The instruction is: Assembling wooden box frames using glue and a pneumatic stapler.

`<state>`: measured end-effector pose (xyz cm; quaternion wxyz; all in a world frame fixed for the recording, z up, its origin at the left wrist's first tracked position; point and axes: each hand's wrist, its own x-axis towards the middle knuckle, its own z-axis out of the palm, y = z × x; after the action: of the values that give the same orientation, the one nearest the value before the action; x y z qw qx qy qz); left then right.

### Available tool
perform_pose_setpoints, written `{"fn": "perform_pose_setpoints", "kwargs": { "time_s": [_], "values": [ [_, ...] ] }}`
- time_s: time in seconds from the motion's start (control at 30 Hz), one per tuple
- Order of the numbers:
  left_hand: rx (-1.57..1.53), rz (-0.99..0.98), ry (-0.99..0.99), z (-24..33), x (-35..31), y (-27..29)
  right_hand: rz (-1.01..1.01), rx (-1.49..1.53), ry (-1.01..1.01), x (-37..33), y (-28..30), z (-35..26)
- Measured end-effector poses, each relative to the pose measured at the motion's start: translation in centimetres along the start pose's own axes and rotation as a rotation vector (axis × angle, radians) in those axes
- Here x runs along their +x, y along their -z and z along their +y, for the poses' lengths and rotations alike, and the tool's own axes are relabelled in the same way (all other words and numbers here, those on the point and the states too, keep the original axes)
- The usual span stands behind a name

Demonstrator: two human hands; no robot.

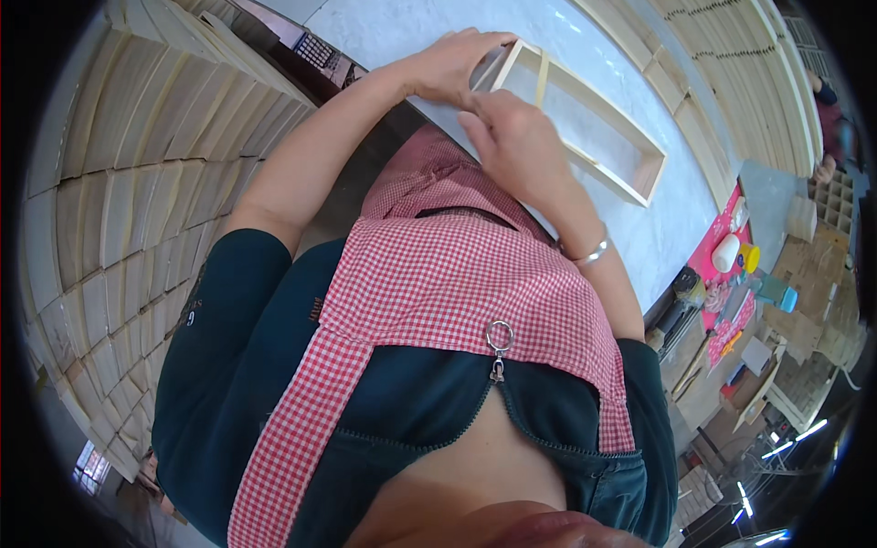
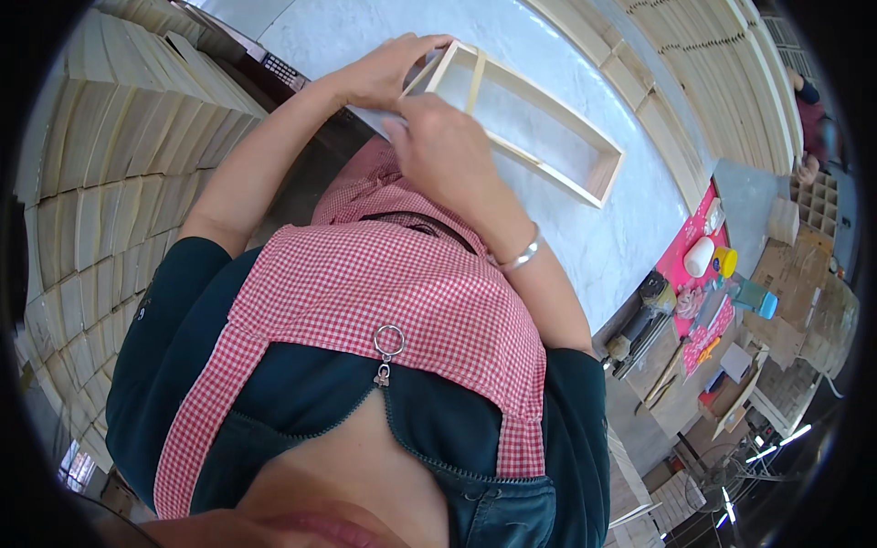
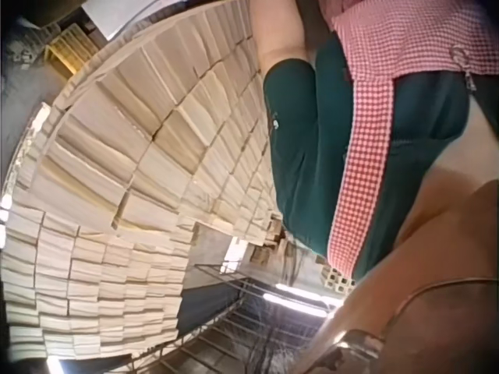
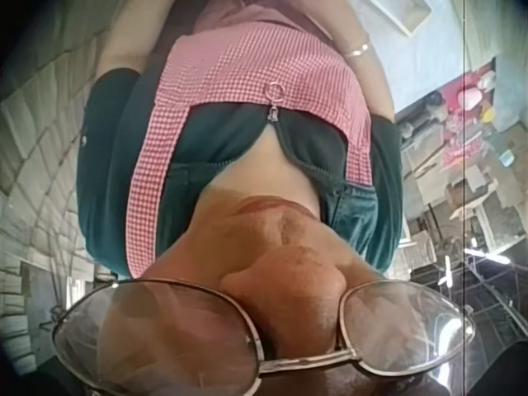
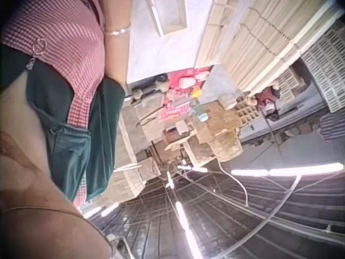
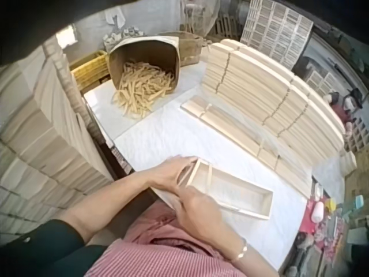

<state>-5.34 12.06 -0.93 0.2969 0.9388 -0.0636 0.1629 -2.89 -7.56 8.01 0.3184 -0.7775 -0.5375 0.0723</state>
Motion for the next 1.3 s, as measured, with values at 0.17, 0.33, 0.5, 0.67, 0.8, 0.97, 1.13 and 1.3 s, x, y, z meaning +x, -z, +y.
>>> {"fn": "perform_pose_setpoints", "kwargs": {
  "time_s": [0.17, 0.33, 0.5, 0.67, 0.8, 0.97, 1.13, 1.3],
  "values": [
    [0.01, -0.076, 0.039, 0.6, 0.7, 1.2, -0.018, 0.008, -0.195, -5.1, 0.5, 2.1],
    [-0.181, -0.211, 0.286, 2.1, 0.5, 2.5, 0.173, -0.264, -0.315, -15.1, 6.9, 7.7],
    [-0.198, -0.216, 0.265, 1.9, 0.4, 2.3, 0.289, -0.331, -0.513, -18.5, 13.2, 13.1],
    [-0.246, -0.238, 0.147, -2.4, 0.0, -0.1, 0.159, 0.012, -0.452, -14.9, 13.0, 19.4],
    [-0.256, -0.35, 0.291, -0.5, 0.2, 1.2, 0.137, 0.061, -0.384, -15.5, 10.6, 20.7],
    [-0.228, -0.274, 0.212, 2.6, -0.4, 2.8, 0.188, 0.062, -0.362, -15.9, 9.8, 19.8],
    [-0.743, -0.075, 0.622, 4.6, -1.6, 2.4, 0.173, 0.087, -0.396, -15.7, 9.9, 20.1],
    [-1.08, -0.02, 0.767, 4.4, -2.0, 2.0, 0.204, 0.082, -0.364, -15.3, 9.4, 20.3]
  ]
}}
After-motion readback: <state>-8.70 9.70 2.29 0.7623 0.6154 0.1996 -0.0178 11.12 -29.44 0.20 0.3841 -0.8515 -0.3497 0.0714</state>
